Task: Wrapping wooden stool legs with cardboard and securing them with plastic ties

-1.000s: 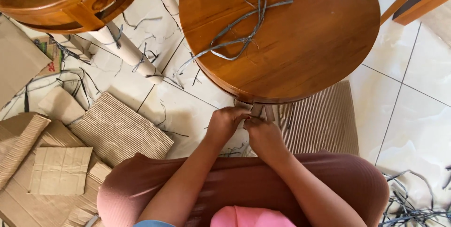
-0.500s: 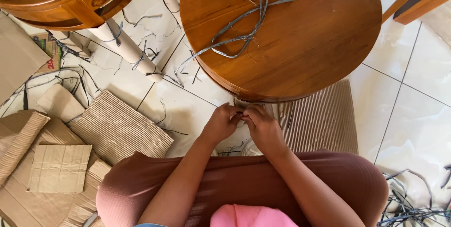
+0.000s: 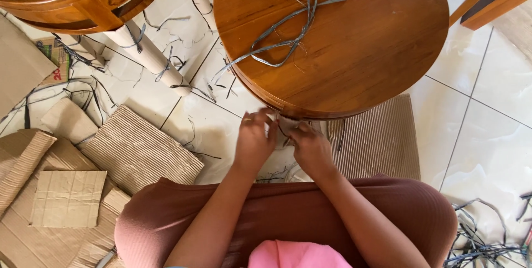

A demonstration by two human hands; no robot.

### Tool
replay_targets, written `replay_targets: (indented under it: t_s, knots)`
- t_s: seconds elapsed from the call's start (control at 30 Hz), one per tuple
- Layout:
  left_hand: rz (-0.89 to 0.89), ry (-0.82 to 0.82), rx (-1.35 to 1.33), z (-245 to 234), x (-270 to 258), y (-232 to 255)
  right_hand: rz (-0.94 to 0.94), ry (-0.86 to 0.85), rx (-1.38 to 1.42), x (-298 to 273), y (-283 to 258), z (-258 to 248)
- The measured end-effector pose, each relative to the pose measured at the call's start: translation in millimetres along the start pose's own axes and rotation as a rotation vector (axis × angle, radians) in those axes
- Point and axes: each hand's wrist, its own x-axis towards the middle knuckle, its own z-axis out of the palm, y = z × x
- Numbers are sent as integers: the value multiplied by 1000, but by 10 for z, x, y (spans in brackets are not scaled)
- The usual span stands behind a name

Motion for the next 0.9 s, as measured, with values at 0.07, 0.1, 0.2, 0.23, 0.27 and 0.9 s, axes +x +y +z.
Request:
replay_targets:
  t_s: [0.07,0.1,0.2,0.23,0.27,0.9]
  knots:
    - [-47,45,-219,-8,4,-174,217,-125,300,-124,168,139]
    - [-48,43,-219,-17,-39,-166,218,-126,301,-108,144,46]
    - [-309,-379,-613,-9,-147,-105,462,-192,546,-23,54,-148]
    - [-353,-418,-613,34,-149,-50,497,-178,616,23,21,-167]
    - [-391,-462,-617,98,-138,23,536,-160,680,61,9,-205]
    - [334,-257,36,-7,-9,34,441,290,516,155,347,118]
